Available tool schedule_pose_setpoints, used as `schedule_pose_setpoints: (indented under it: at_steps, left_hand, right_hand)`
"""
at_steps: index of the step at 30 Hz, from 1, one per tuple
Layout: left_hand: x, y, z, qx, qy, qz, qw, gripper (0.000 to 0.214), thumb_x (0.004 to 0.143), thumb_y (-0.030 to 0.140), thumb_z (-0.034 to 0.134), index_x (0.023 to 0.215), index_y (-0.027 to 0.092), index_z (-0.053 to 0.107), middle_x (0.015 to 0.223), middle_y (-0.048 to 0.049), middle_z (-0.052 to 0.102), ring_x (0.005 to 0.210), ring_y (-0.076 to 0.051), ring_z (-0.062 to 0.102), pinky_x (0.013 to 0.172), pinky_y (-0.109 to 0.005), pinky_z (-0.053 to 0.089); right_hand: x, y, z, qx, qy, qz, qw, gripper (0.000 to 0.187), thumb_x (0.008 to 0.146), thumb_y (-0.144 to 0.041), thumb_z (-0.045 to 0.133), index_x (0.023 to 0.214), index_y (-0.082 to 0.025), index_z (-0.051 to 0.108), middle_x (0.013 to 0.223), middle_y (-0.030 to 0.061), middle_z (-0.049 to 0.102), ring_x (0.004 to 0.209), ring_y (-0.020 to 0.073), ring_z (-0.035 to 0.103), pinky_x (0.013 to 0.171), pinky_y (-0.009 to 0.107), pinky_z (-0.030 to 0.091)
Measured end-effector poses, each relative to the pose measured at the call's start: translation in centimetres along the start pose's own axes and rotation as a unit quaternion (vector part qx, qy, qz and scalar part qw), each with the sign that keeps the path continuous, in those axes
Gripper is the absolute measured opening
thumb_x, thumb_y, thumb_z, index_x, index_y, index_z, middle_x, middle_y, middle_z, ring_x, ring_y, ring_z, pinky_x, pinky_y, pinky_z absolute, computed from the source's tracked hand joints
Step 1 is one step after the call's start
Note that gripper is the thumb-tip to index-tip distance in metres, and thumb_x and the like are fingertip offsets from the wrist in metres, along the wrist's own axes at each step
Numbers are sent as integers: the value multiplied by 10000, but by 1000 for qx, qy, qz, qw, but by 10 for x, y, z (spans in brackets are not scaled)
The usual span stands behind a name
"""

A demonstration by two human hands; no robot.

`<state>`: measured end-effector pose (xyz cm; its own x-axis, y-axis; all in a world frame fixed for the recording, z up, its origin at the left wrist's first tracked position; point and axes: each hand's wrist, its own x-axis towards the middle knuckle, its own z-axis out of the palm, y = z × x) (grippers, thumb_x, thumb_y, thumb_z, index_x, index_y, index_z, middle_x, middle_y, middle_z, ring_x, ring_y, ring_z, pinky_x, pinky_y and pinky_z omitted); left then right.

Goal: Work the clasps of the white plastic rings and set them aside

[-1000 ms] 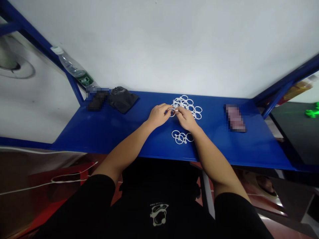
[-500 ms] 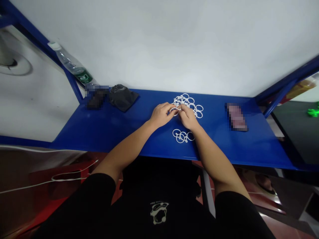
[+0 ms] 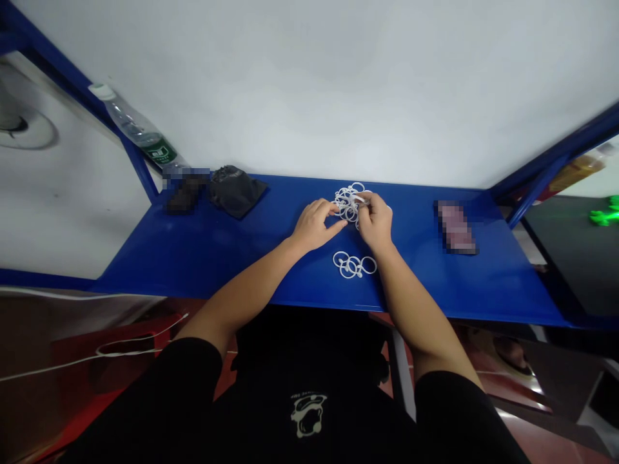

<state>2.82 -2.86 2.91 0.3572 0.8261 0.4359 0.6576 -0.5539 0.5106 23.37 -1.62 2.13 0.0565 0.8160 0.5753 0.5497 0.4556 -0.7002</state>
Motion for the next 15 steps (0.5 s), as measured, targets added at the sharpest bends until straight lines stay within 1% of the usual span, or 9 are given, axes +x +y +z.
schedule_pose_setpoints:
  at_steps: [2,3,4,6,8,10,12,13,15]
  left_hand:
    - [0,4,-5,-3,1,29,1000,196,1055,369,712,1126,186,726,1171,-112,744,1154,-266,681,1060,-431,527]
    - [-1,8,-8,-9,-9,55,998,187,1057,367,704,1112,191,736,1177,-110,739,1161,-264,676,1069,-432,526]
    - [-3,12,-10,-17,-27,85,996,186,1054,372,707,1120,203,748,1189,-105,737,1169,-262,673,1079,-437,524]
    - [-8,21,-9,-32,-79,156,984,207,1027,401,747,1156,243,778,1232,-88,735,1190,-262,669,1104,-458,517]
    - [-17,31,-1,-43,-129,214,967,282,979,456,805,1197,277,806,1303,-89,727,1237,-278,655,1127,-478,505]
    - [-26,39,11,-38,-183,254,949,387,936,521,845,1251,297,813,1414,-103,693,1351,-318,603,1135,-494,493]
    - [-33,42,23,-21,-235,265,935,445,908,545,871,1274,298,811,1465,-115,674,1376,-340,580,1109,-491,496]
    - [-34,42,28,-15,-250,265,931,435,919,536,864,1281,302,807,1451,-110,684,1351,-334,594,1094,-481,498]
    - [-33,39,31,3,-256,256,932,330,966,486,821,1225,282,817,1380,-105,717,1287,-320,623,1050,-459,504]
  right_hand:
    - [3,4,-2,-33,30,-17,999,283,987,-249,541,1192,-258,736,1138,86,788,950,269,740,886,470,620]
    - [4,5,-2,-46,34,-24,998,305,981,-246,554,1225,-257,736,1178,95,778,972,272,737,906,478,622]
    - [5,7,-2,-57,33,-28,997,331,967,-239,570,1253,-256,735,1215,102,764,954,267,730,904,482,627]
    - [6,8,-2,-72,22,-25,997,379,931,-231,609,1287,-252,737,1275,116,728,850,241,700,851,480,636]
    - [5,9,-1,-79,17,-15,997,383,911,-246,642,1279,-247,745,1289,122,699,755,212,653,789,472,636]
    - [5,9,0,-81,19,-10,996,337,917,-278,661,1239,-244,753,1252,115,693,711,195,619,753,455,631]
    - [4,8,-1,-82,20,-15,996,279,937,-306,665,1196,-248,753,1207,101,701,692,186,600,736,435,626]
    - [4,7,-1,-80,19,-20,996,255,949,-315,663,1180,-252,751,1192,95,706,692,185,598,730,427,624]
    - [3,4,-1,-74,16,-30,997,220,967,-326,657,1155,-258,750,1178,91,713,702,188,605,720,416,618]
